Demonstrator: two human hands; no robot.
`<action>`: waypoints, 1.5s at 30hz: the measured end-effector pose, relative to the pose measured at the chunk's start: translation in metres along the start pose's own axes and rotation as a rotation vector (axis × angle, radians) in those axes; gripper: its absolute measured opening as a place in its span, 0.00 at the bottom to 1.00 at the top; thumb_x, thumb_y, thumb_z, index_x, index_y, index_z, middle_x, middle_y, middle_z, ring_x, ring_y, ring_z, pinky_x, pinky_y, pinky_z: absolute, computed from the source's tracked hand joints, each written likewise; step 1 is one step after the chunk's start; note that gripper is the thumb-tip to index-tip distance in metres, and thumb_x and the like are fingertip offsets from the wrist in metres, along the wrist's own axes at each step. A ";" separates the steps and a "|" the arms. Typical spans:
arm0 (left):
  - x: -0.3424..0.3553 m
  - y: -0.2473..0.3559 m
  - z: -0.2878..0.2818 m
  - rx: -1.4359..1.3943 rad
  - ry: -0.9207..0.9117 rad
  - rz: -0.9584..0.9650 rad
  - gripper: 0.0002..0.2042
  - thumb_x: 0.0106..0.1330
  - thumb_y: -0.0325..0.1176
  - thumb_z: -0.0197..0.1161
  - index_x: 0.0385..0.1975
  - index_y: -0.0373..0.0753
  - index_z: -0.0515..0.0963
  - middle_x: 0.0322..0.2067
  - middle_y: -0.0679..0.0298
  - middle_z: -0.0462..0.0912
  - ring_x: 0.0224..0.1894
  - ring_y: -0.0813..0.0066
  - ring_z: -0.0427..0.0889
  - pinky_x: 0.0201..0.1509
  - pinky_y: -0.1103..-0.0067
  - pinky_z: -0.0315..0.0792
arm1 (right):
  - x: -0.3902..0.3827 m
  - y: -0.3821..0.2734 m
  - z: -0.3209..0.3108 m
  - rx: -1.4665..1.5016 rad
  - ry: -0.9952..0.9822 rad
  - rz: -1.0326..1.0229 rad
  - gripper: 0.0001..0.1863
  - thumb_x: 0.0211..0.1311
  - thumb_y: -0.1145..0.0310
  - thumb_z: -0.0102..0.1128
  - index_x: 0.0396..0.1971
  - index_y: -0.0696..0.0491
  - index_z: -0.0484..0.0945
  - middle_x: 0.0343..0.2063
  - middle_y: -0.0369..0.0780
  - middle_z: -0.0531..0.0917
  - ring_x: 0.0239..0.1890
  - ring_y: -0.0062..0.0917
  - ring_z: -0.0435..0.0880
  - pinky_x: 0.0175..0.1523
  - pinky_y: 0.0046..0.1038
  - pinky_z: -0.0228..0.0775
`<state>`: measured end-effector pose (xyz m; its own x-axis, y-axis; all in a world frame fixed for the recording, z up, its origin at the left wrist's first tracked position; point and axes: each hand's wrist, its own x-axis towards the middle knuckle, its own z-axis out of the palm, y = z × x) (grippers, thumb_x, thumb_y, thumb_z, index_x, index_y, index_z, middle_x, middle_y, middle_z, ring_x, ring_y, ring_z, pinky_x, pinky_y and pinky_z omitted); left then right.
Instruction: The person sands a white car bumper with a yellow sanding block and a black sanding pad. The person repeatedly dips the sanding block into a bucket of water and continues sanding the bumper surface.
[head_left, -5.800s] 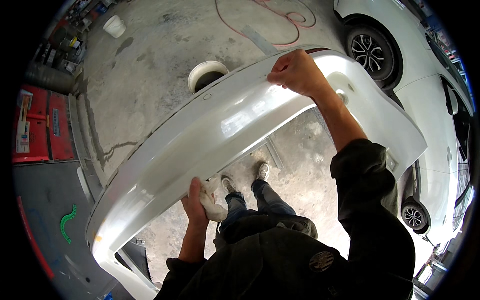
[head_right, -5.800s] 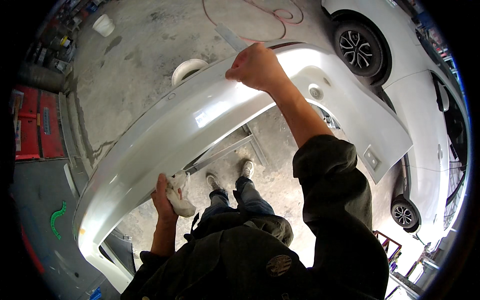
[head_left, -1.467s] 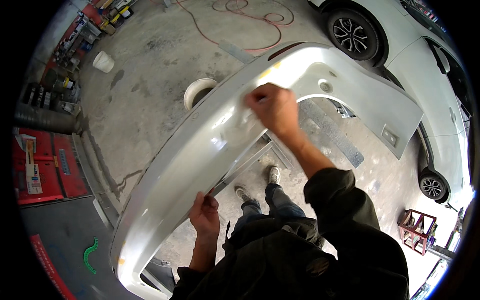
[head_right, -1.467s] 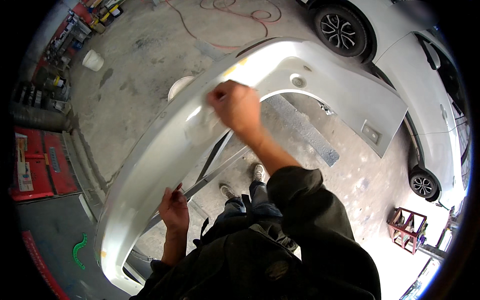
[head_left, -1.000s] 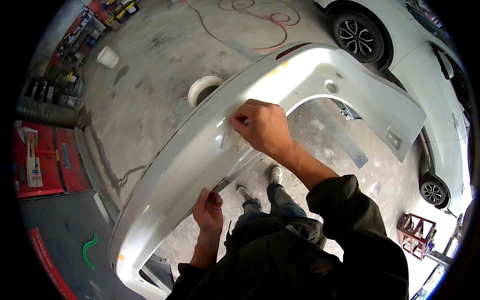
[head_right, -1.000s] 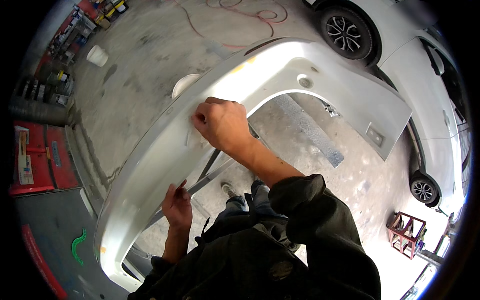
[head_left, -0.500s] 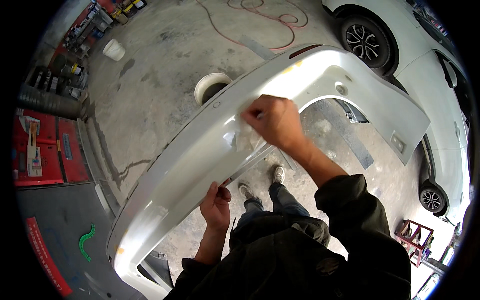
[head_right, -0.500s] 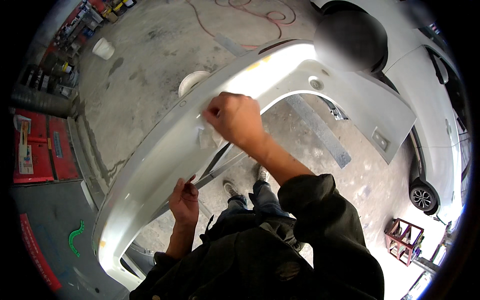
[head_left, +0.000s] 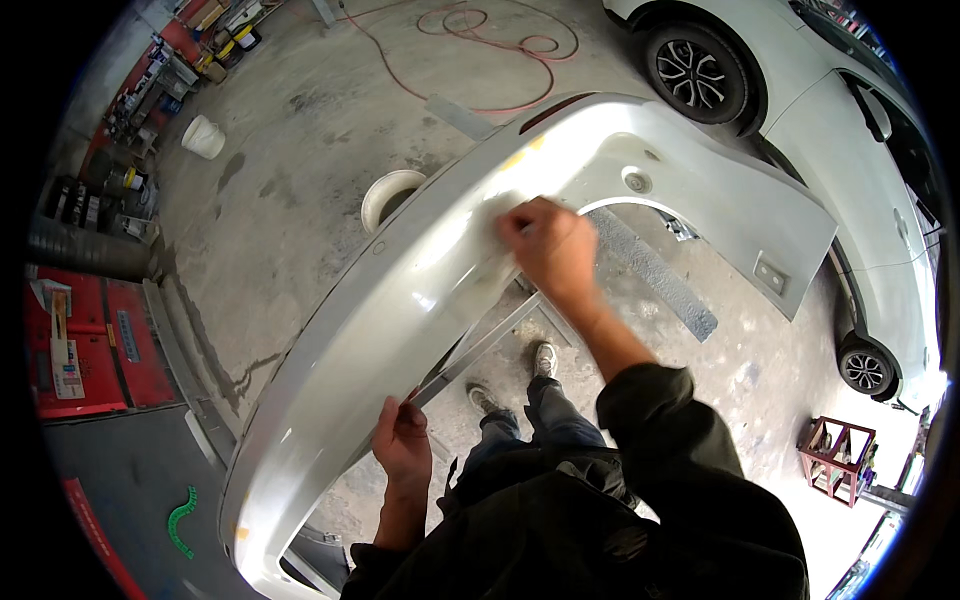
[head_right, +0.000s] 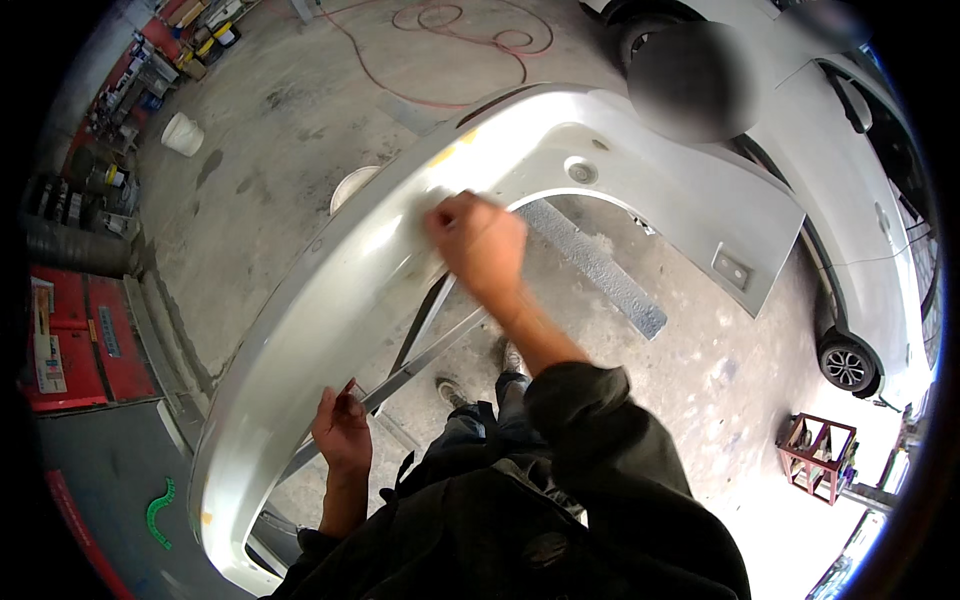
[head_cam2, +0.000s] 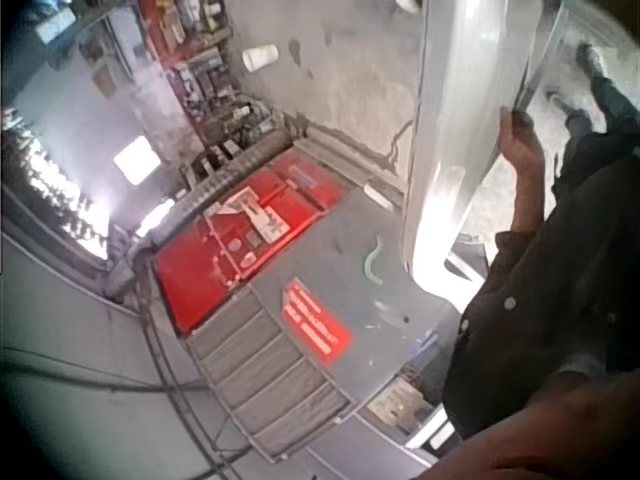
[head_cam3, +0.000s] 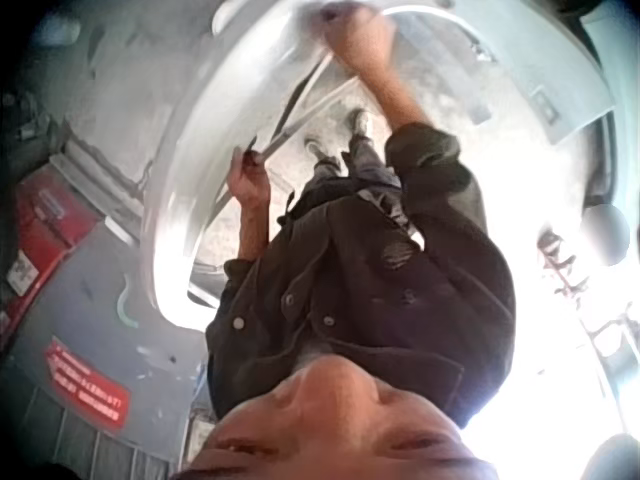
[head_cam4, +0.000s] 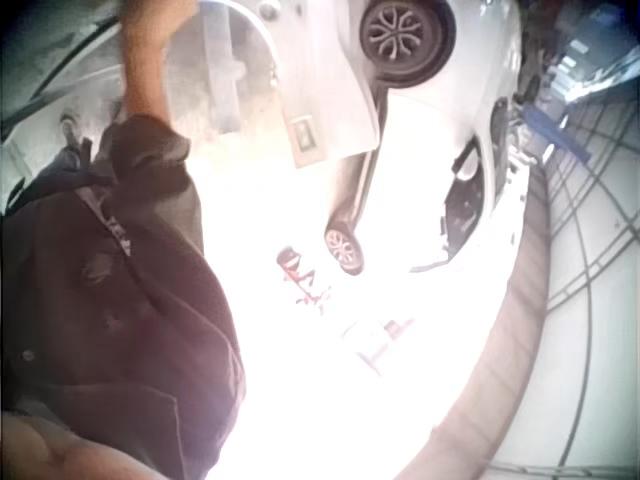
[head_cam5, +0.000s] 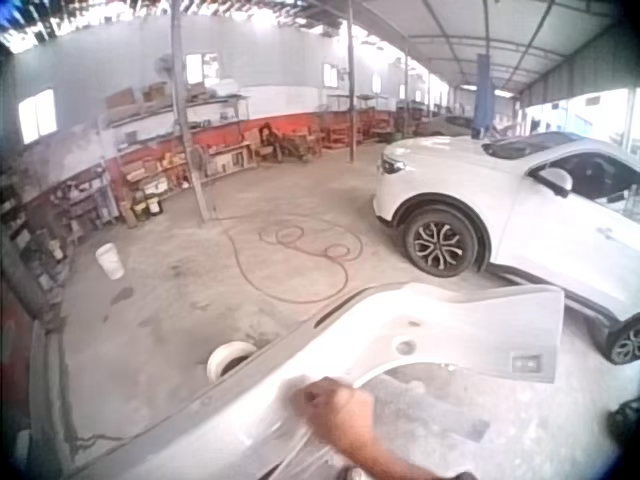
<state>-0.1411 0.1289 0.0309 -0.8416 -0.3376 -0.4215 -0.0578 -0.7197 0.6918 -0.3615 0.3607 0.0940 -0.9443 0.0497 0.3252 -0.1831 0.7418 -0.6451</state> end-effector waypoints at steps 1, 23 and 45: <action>0.000 0.000 0.002 0.006 0.009 -0.003 0.13 0.76 0.34 0.58 0.55 0.38 0.79 0.44 0.55 0.89 0.29 0.78 0.80 0.32 0.82 0.72 | 0.015 0.017 -0.011 -0.049 -0.004 0.051 0.09 0.59 0.61 0.69 0.30 0.50 0.90 0.30 0.40 0.89 0.29 0.38 0.89 0.36 0.36 0.81; -0.001 0.001 -0.002 0.007 0.034 0.019 0.14 0.76 0.33 0.57 0.56 0.37 0.79 0.44 0.53 0.90 0.30 0.76 0.83 0.33 0.81 0.74 | 0.034 0.006 -0.011 0.141 -0.090 -0.009 0.10 0.57 0.61 0.70 0.28 0.53 0.90 0.26 0.41 0.89 0.28 0.40 0.88 0.38 0.37 0.81; -0.001 0.001 0.009 0.019 -0.025 0.020 0.11 0.75 0.32 0.59 0.52 0.37 0.80 0.43 0.52 0.89 0.30 0.75 0.82 0.34 0.80 0.73 | -0.019 -0.045 0.000 -0.170 -0.440 -0.313 0.07 0.58 0.63 0.70 0.27 0.50 0.89 0.28 0.40 0.89 0.29 0.37 0.90 0.39 0.37 0.84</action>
<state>-0.1457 0.1344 0.0370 -0.8558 -0.3363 -0.3931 -0.0509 -0.7015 0.7109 -0.3354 0.3261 0.1167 -0.8836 -0.4466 0.1409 -0.4608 0.7752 -0.4321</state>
